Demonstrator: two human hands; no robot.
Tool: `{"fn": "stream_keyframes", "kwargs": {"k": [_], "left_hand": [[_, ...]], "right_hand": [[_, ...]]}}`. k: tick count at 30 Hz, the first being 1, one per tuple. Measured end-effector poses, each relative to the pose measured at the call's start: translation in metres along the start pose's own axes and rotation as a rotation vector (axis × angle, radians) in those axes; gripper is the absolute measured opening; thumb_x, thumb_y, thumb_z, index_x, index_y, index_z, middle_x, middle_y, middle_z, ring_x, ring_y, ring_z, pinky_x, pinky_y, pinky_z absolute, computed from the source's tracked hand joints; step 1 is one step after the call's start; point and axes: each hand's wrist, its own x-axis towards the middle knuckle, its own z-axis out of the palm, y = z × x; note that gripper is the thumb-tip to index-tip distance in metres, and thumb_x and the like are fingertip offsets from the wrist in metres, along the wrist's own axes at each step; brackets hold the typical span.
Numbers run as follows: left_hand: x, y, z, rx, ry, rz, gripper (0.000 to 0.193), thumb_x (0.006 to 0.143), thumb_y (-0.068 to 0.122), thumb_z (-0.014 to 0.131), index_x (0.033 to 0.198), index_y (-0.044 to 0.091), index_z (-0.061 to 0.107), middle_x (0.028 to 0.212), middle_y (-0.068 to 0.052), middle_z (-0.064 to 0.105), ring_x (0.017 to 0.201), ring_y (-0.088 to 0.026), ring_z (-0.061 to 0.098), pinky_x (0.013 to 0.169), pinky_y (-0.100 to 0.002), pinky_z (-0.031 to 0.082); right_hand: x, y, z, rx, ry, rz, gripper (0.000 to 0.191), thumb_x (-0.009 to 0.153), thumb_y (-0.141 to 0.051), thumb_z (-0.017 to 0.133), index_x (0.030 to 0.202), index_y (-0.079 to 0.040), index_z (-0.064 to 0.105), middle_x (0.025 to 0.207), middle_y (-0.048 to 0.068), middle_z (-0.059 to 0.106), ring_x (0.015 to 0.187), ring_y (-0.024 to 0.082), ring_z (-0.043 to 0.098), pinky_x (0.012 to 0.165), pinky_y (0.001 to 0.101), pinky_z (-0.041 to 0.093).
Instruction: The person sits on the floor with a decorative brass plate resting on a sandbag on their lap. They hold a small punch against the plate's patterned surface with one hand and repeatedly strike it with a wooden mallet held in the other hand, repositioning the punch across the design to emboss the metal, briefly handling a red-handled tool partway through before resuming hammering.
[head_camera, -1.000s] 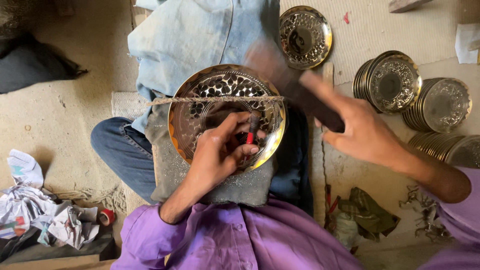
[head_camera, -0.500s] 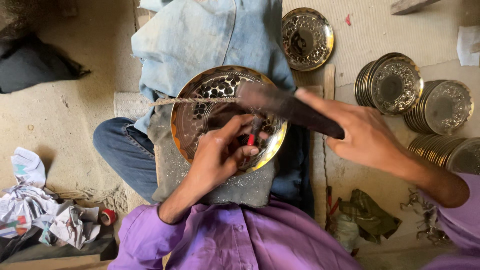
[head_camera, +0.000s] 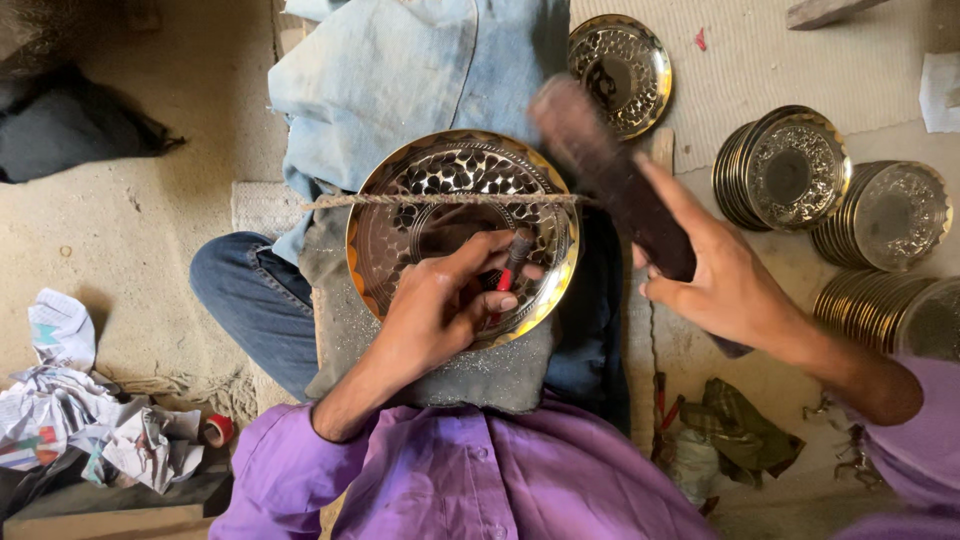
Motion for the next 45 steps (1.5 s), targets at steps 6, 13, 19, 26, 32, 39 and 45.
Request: {"fn": "stream_keyframes", "kwargs": {"k": [6, 13, 19, 26, 32, 39, 45], "left_hand": [[-0.003, 0.002, -0.006, -0.048, -0.023, -0.031, 0.055, 0.085, -0.011, 0.069, 0.137, 0.001, 0.055, 0.115, -0.009, 0.078, 0.107, -0.015, 0.076, 0.084, -0.027, 0.064], [-0.007, 0.005, -0.015, 0.087, -0.027, 0.007, 0.057, 0.084, -0.011, 0.071, 0.137, 0.002, 0.054, 0.116, -0.007, 0.078, 0.107, -0.015, 0.075, 0.082, -0.027, 0.061], [-0.011, 0.007, -0.021, 0.018, -0.069, -0.072, 0.056, 0.083, -0.01, 0.069, 0.136, 0.004, 0.056, 0.114, -0.006, 0.08, 0.093, -0.012, 0.079, 0.071, -0.026, 0.061], [-0.013, 0.009, -0.023, 0.103, -0.067, -0.019, 0.057, 0.086, -0.004, 0.074, 0.139, 0.003, 0.055, 0.114, -0.005, 0.079, 0.084, -0.011, 0.074, 0.069, -0.028, 0.058], [-0.017, 0.016, -0.024, 0.082, -0.119, -0.199, 0.055, 0.083, -0.004, 0.073, 0.134, 0.006, 0.057, 0.111, -0.002, 0.081, 0.067, -0.015, 0.071, 0.059, -0.03, 0.056], [-0.022, 0.019, -0.021, 0.091, -0.121, -0.081, 0.054, 0.085, -0.007, 0.073, 0.136, 0.004, 0.056, 0.113, -0.003, 0.079, 0.092, -0.012, 0.077, 0.07, -0.027, 0.059], [-0.023, 0.022, -0.017, 0.08, -0.135, -0.152, 0.054, 0.082, -0.01, 0.07, 0.132, 0.005, 0.059, 0.111, -0.002, 0.08, 0.083, -0.013, 0.076, 0.064, -0.028, 0.058]], "right_hand": [[-0.001, -0.008, 0.005, 0.036, 0.003, 0.017, 0.109, 0.071, 0.007, 0.069, 0.165, -0.025, 0.024, 0.099, 0.005, 0.063, 0.087, 0.017, 0.063, 0.074, 0.0304, 0.055], [-0.004, -0.016, 0.014, -0.117, 0.006, 0.183, 0.113, 0.068, 0.008, 0.07, 0.165, -0.027, 0.024, 0.092, 0.007, 0.066, 0.079, 0.016, 0.065, 0.07, 0.0324, 0.056], [-0.008, -0.015, 0.02, -0.147, -0.015, 0.132, 0.109, 0.07, 0.009, 0.067, 0.165, -0.027, 0.027, 0.107, 0.006, 0.066, 0.082, 0.014, 0.067, 0.074, 0.0312, 0.057], [-0.012, -0.015, 0.023, -0.213, -0.01, 0.227, 0.107, 0.07, 0.009, 0.07, 0.162, -0.027, 0.029, 0.089, 0.007, 0.069, 0.079, 0.014, 0.066, 0.073, 0.0298, 0.054], [-0.021, -0.009, 0.027, -0.054, 0.031, 0.033, 0.113, 0.069, 0.009, 0.073, 0.166, -0.021, 0.025, 0.118, 0.014, 0.062, 0.095, 0.016, 0.062, 0.079, 0.0296, 0.053], [-0.033, 0.0, 0.028, 0.017, 0.017, 0.192, 0.118, 0.077, 0.008, 0.073, 0.177, -0.024, 0.019, 0.112, 0.017, 0.068, 0.096, 0.025, 0.067, 0.084, 0.0324, 0.056], [-0.044, 0.002, 0.031, 0.066, 0.072, 0.193, 0.116, 0.074, 0.008, 0.074, 0.174, -0.024, 0.026, 0.108, 0.017, 0.066, 0.097, 0.028, 0.067, 0.086, 0.0336, 0.056]]}}
